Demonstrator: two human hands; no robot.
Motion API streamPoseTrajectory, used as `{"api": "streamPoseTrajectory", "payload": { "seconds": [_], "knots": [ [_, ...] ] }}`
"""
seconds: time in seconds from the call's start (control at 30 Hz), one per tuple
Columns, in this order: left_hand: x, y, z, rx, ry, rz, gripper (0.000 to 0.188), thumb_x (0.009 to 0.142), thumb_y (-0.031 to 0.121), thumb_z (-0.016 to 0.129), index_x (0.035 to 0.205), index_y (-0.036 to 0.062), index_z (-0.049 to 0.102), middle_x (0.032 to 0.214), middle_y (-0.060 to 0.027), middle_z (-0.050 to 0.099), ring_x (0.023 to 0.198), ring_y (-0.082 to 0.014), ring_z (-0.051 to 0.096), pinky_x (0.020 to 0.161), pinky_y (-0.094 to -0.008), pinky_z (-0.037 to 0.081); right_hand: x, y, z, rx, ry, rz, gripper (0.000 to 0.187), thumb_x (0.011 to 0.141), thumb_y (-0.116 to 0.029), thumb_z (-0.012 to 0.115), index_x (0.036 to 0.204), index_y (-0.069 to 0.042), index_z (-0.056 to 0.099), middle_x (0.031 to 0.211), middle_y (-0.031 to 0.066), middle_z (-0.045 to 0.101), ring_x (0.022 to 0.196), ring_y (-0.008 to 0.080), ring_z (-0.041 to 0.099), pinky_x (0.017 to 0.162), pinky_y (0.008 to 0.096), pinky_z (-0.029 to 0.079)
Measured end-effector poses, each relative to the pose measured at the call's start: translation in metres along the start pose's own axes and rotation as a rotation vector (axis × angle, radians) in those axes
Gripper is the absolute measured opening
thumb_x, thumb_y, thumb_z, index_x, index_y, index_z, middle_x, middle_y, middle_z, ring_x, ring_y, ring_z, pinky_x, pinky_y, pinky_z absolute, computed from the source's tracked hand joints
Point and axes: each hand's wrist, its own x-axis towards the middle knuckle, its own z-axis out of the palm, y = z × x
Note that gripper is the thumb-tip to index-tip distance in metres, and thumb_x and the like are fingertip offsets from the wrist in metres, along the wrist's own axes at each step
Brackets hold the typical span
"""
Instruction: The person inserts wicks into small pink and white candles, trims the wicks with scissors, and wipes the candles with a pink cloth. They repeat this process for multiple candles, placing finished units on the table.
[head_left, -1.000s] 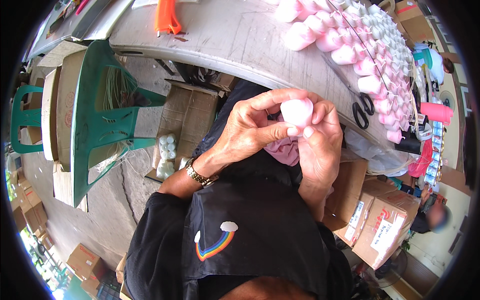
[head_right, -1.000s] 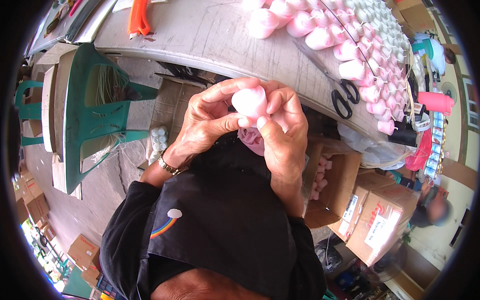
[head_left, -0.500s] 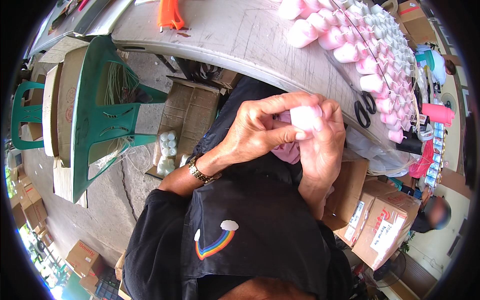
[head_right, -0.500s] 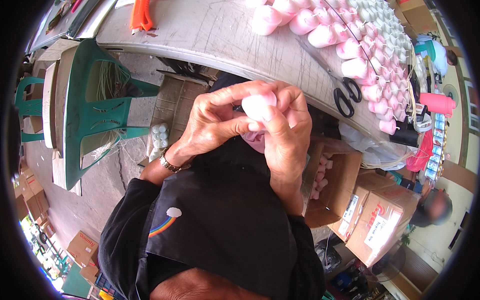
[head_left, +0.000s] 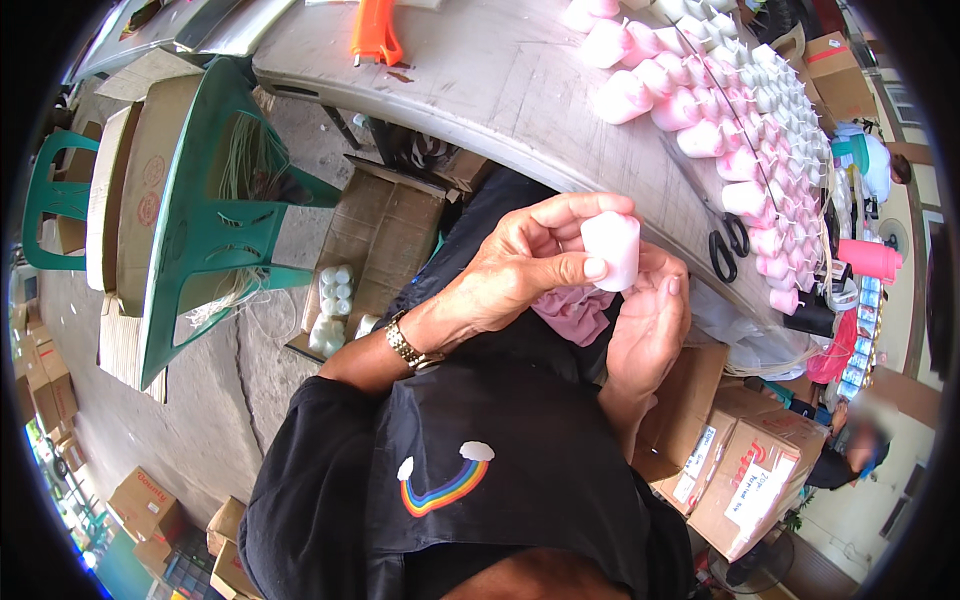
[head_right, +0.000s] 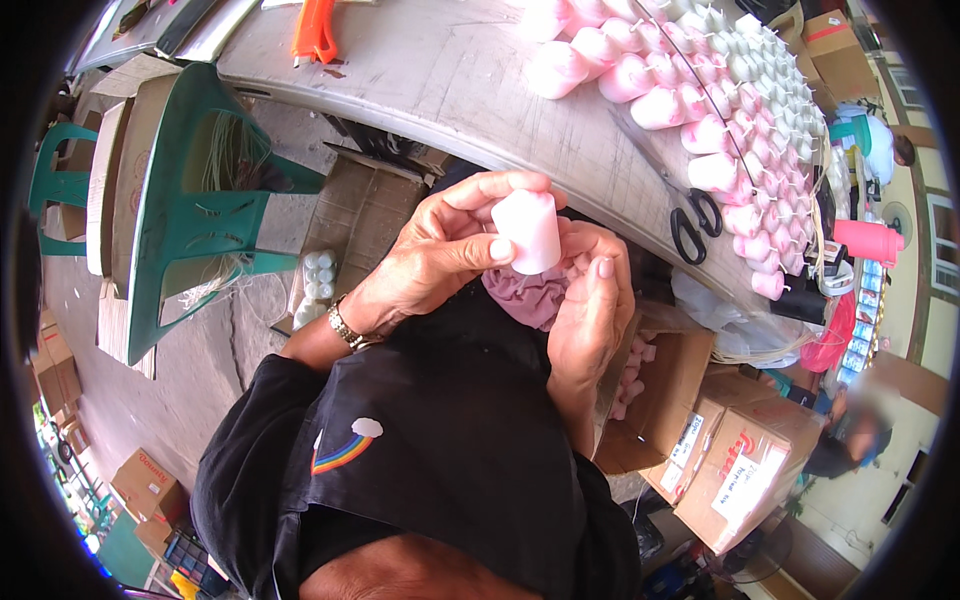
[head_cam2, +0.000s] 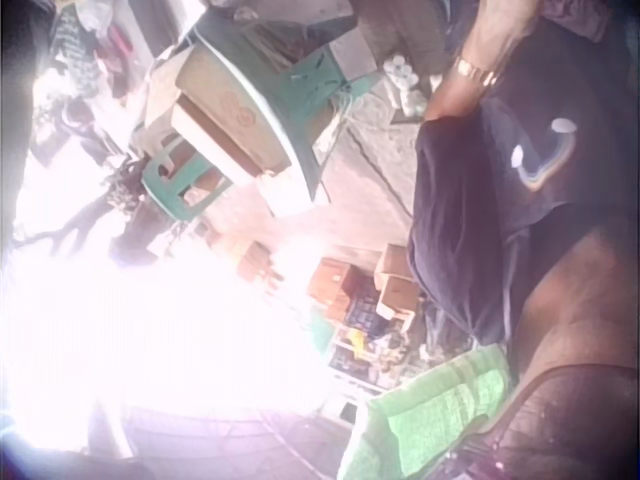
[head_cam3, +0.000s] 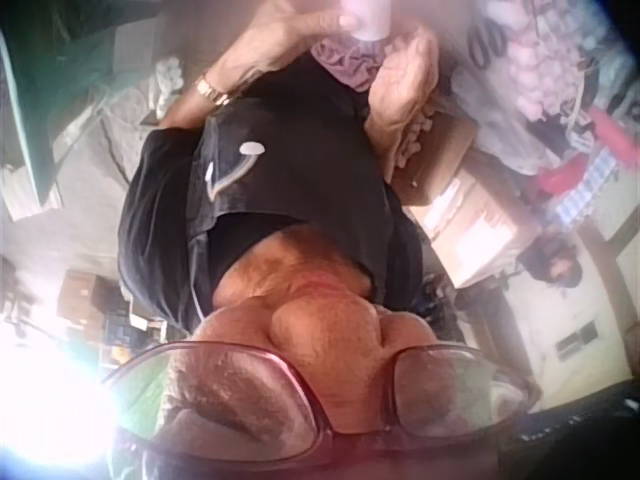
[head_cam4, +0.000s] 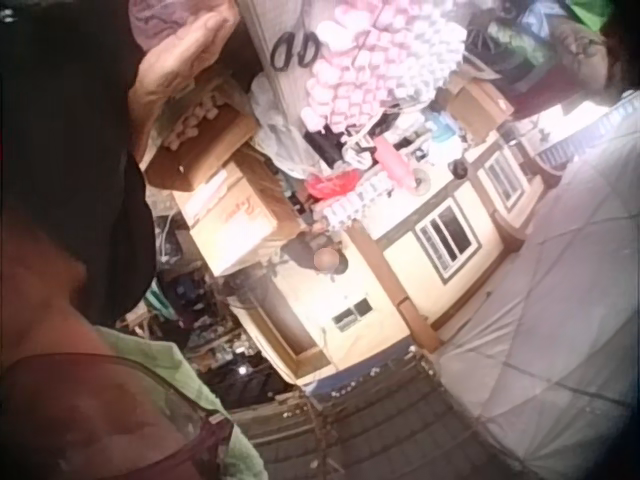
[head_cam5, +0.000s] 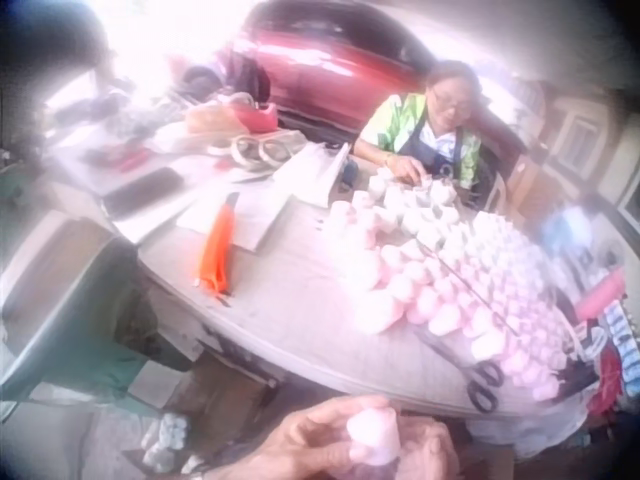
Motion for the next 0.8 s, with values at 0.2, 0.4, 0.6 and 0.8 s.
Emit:
{"api": "streamPoseTrajectory", "payload": {
  "seconds": [0.2,0.4,0.6,0.8],
  "knots": [
    [-0.004,0.004,-0.002,-0.012,0.05,-0.039,0.057,0.089,0.02,0.07,0.138,0.0032,0.048,0.13,-0.0161,0.059,0.118,-0.0225,0.058,0.101,-0.039,0.047,0.006,0.0,-0.012,-0.456,0.119,-0.214,0.014,0.096,-0.003,0.049,0.103,0.001,0.06,0.102,0.0101,0.061,0.087,0.015,0.057,0.079,0.0286,0.047],
    [-0.001,-0.006,-0.005,-0.07,0.139,-0.089,0.054,0.095,0.038,0.06,0.134,0.0031,0.047,0.113,-0.0136,0.061,0.084,-0.0181,0.063,0.082,-0.0391,0.057,0.063,-0.029,-0.04,-1.187,0.152,-0.674,0.018,0.085,0.007,0.055,0.098,0.001,0.065,0.094,0.0137,0.064,0.086,0.0281,0.063,0.079,0.0366,0.05],
    [-0.004,-0.007,-0.011,-0.054,0.168,-0.055,0.036,0.103,0.035,0.047,0.122,0.0037,0.051,0.095,-0.0052,0.055,0.061,-0.0109,0.054,0.076,-0.0354,0.058,0.085,-0.044,0.035,-0.92,-0.214,-0.705,0.014,0.086,0.005,0.057,0.097,0.002,0.066,0.091,0.0145,0.065,0.082,0.03,0.065,0.073,0.0369,0.052],
    [-0.013,-0.003,-0.023,-0.031,0.227,-0.143,0.046,0.103,0.045,0.04,0.121,0.0038,0.051,0.094,-0.0074,0.058,0.052,-0.0107,0.049,0.067,-0.0339,0.059,0.148,-0.012,0.16,-0.916,-0.56,-0.672,0.024,0.089,-0.021,0.064,0.106,-0.003,0.062,0.091,0.0169,0.065,0.082,0.0294,0.065,0.075,0.0383,0.052]
  ]
}}
